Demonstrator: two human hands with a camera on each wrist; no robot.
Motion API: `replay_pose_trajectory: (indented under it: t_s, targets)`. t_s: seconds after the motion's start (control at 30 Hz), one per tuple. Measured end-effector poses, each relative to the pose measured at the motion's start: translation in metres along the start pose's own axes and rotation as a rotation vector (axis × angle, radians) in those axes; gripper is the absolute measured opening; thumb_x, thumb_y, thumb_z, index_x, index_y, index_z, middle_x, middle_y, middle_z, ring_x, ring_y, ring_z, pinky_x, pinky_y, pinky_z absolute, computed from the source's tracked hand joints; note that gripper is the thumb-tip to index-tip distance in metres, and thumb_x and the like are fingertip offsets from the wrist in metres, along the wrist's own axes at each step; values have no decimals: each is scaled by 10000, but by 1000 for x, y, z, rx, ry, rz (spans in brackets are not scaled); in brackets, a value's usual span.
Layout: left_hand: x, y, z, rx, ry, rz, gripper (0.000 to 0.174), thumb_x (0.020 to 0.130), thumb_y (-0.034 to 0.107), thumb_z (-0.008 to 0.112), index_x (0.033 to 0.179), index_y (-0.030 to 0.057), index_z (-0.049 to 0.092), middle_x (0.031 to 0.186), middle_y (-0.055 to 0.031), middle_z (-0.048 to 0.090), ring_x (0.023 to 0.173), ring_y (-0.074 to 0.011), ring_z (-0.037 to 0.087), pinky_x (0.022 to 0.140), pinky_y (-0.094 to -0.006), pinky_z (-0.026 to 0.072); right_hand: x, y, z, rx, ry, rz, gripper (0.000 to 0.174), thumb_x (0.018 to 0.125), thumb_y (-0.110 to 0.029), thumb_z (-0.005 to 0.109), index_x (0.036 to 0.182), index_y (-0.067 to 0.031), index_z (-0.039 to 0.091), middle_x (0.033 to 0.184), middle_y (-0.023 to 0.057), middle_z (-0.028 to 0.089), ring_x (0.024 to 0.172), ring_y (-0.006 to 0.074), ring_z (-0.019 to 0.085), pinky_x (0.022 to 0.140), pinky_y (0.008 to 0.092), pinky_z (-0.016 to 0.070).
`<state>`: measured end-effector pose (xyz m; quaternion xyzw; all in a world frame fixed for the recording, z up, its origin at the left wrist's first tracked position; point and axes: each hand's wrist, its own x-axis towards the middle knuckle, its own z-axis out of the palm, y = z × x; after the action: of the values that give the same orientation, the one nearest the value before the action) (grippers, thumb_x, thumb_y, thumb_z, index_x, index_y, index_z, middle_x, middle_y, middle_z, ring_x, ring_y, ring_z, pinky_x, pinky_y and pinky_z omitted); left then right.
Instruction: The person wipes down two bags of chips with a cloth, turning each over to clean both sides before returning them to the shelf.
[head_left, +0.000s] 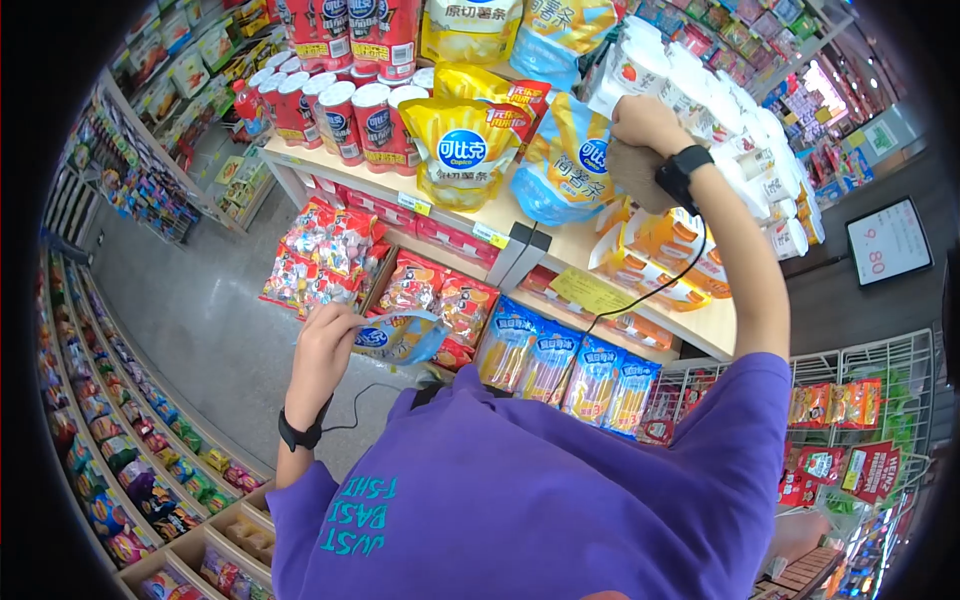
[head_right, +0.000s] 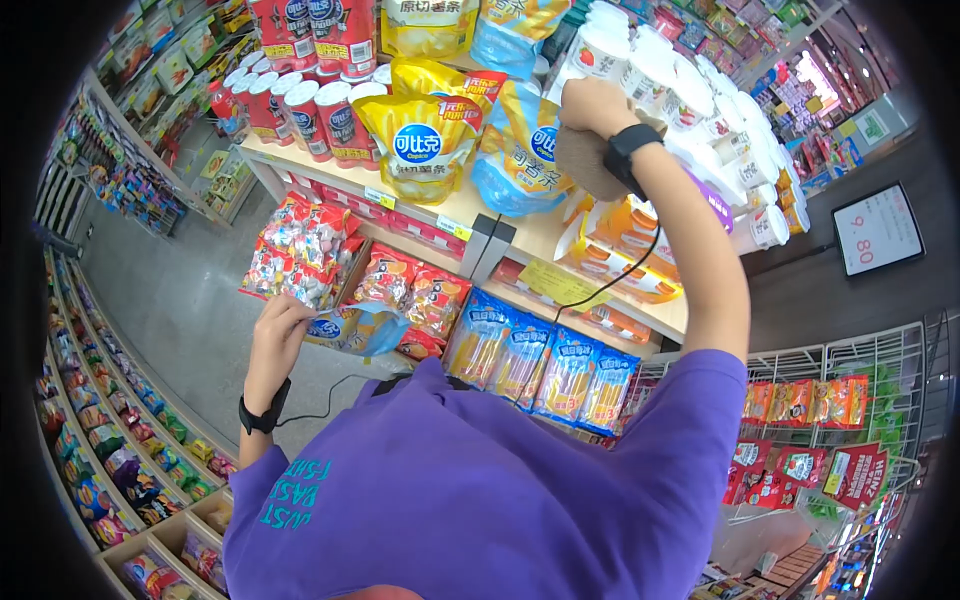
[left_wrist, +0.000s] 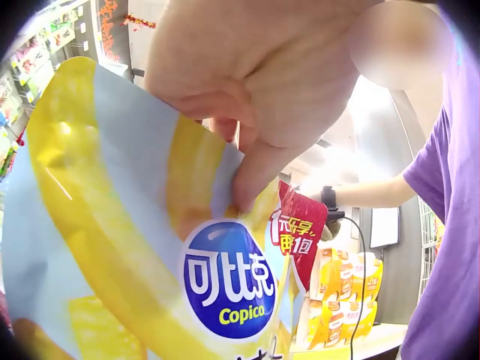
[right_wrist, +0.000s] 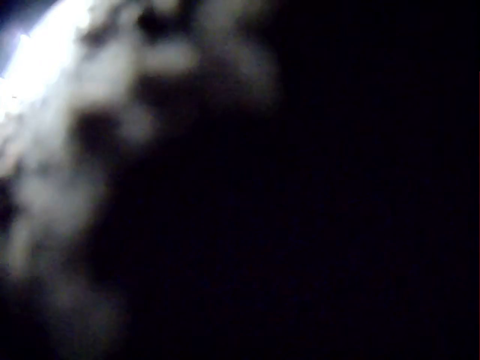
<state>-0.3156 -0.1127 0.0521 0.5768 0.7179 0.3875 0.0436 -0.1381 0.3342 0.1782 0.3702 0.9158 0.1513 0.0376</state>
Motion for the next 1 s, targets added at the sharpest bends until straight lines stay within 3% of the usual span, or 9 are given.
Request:
replay_pose_trajectory:
  t_s: [0.37,0.6,0.9,1.0]
  targets:
    - [-4,-5,-9,18,3,33,158,683,-53,595,828,9,610,801,-91,548,786,-266,514,687,-340,424,47,-1,38,-19,-20,55,257,719,-132,509,897,-7,646,933,218,633,875,350,622,752,420,496]
    - [2,-7,-6,52,-28,79,169,684,-58,591,841,3,597,816,-92,547,776,-267,515,676,-342,428,40,0,45,34,15,108,235,729,-124,500,869,-19,656,930,219,633,860,350,627,734,432,500]
    - [21,2,1,-9,-53,166,164,691,-51,598,845,6,590,806,-92,539,778,-269,520,672,-339,429,31,2,54,20,203,173,182,735,-126,528,817,-43,668,857,182,652,809,336,642,685,428,507]
    - [30,4,1,-22,-62,200,159,695,-43,601,844,11,590,805,-91,537,784,-272,523,678,-341,433,19,2,34,109,326,81,175,717,-169,558,803,-60,664,834,186,643,794,345,630,682,433,503]
